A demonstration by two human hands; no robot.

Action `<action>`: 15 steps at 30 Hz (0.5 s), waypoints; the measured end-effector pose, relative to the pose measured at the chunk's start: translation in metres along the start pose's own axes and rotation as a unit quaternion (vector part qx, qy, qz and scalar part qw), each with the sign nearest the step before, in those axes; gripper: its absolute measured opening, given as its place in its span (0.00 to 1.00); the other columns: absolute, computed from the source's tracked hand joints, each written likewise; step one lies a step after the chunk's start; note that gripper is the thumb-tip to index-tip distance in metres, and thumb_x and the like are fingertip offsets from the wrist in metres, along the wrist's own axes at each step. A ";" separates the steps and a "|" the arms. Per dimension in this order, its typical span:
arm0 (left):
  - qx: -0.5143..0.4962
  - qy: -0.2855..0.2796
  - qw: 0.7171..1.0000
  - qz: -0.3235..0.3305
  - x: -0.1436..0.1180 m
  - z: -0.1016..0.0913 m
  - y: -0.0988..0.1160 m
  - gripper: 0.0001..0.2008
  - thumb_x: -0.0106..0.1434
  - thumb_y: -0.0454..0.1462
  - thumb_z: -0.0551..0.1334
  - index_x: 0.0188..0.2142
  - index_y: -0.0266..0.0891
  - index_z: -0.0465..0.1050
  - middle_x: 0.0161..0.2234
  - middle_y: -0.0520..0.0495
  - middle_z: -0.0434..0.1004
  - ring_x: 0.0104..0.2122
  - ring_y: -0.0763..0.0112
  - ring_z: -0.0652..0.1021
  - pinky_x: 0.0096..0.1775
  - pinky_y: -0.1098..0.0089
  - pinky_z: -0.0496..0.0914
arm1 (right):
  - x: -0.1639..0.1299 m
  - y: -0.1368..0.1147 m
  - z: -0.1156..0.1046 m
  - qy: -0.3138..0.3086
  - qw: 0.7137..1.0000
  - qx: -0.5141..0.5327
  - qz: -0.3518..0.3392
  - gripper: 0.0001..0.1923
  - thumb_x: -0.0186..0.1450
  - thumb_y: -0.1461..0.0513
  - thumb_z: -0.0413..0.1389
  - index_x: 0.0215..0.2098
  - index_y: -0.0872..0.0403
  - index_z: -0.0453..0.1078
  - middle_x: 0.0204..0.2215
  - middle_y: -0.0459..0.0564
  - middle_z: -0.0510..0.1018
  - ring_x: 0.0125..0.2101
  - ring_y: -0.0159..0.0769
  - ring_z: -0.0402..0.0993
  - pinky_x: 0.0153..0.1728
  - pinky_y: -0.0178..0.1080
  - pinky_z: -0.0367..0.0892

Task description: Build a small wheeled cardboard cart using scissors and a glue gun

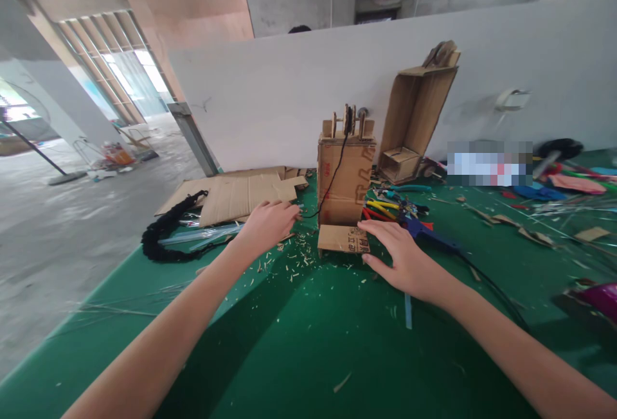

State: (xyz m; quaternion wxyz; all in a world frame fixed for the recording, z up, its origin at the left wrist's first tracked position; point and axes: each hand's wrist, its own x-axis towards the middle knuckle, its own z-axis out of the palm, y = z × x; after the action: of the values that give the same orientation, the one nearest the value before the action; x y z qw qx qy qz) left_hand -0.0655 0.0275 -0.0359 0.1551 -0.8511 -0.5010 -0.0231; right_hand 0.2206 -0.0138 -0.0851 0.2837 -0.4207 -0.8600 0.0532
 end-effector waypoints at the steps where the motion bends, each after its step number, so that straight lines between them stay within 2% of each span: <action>1: 0.003 0.010 1.000 -0.016 0.001 -0.001 -0.001 0.10 0.65 0.36 0.49 0.40 0.39 0.67 0.38 0.43 0.75 0.41 0.61 0.74 0.43 0.62 0.64 | 0.000 0.000 0.000 -0.002 1.000 -0.002 0.000 0.26 0.64 0.57 0.50 0.60 0.46 0.53 0.56 0.52 0.65 0.57 0.46 0.58 0.56 0.55 0.57; 10: -0.018 0.044 0.990 -0.135 0.001 0.002 -0.010 0.16 0.66 0.37 0.46 0.51 0.41 0.63 0.43 0.42 0.73 0.38 0.60 0.76 0.36 0.65 0.66 | 0.000 -0.003 -0.001 -0.014 1.000 -0.022 0.006 0.26 0.64 0.58 0.49 0.60 0.49 0.52 0.57 0.54 0.64 0.57 0.45 0.58 0.56 0.53 0.56; 15: -0.073 0.038 0.983 -0.165 0.001 0.005 -0.022 0.14 0.65 0.41 0.50 0.47 0.44 0.65 0.42 0.45 0.75 0.35 0.61 0.77 0.31 0.67 0.66 | 0.000 -0.004 -0.002 -0.023 0.999 -0.048 -0.003 0.26 0.64 0.59 0.49 0.60 0.51 0.52 0.57 0.54 0.64 0.57 0.43 0.57 0.57 0.51 0.56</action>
State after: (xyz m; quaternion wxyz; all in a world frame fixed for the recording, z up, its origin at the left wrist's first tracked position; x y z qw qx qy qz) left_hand -0.0847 0.0396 -0.0356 0.1052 -0.7646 -0.6250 -0.1171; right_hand 0.2187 -0.0163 -0.0821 0.2436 -0.4302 -0.8690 0.0210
